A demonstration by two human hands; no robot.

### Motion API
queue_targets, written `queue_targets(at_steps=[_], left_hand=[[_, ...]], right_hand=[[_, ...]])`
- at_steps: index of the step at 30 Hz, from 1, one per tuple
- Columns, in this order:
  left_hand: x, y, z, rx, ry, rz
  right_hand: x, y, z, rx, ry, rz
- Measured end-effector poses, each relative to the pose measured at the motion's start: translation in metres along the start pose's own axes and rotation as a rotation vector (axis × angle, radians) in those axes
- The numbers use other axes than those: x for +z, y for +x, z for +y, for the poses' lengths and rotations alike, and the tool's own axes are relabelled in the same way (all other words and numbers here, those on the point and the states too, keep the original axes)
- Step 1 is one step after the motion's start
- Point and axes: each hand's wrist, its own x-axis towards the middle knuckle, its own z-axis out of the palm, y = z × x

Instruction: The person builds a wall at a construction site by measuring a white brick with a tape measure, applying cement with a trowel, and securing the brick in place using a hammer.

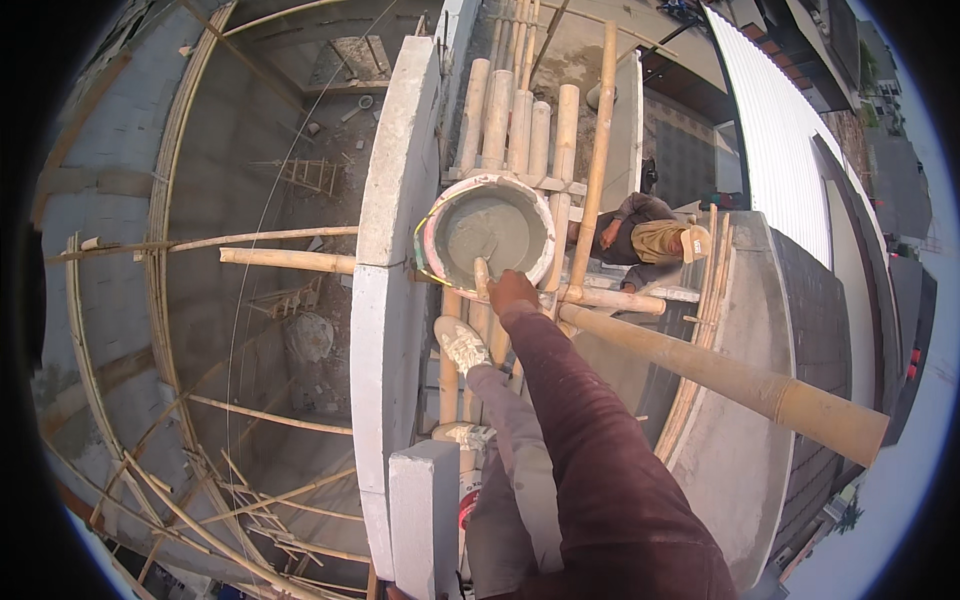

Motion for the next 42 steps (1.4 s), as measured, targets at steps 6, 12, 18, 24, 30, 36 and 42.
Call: queue_targets(at_steps=[6,12,18,24,30,36,42], left_hand=[[0.011,0.014,0.000,-0.045,-0.068,0.012],[0.028,0.027,-0.013,-0.087,-0.013,0.037],[0.065,0.050,-0.041,0.075,-0.038,0.018],[0.067,0.071,-0.011,0.097,0.047,0.118],[0.063,0.073,-0.006,0.083,0.080,0.122],[0.063,0.079,-0.002,0.063,0.098,0.112],[0.066,0.079,-0.002,0.047,0.096,0.097]], right_hand=[[0.051,0.064,-0.063,0.180,-0.237,-0.146],[0.047,0.073,-0.040,0.103,-0.209,0.025],[0.026,0.035,-0.009,-0.050,-0.285,0.074],[0.034,0.051,-0.010,-0.069,-0.244,0.138],[0.051,0.055,-0.035,-0.027,-0.301,0.158],[0.040,0.056,-0.039,-0.078,-0.492,0.132],[0.044,0.068,-0.038,-0.012,-0.409,0.043]])
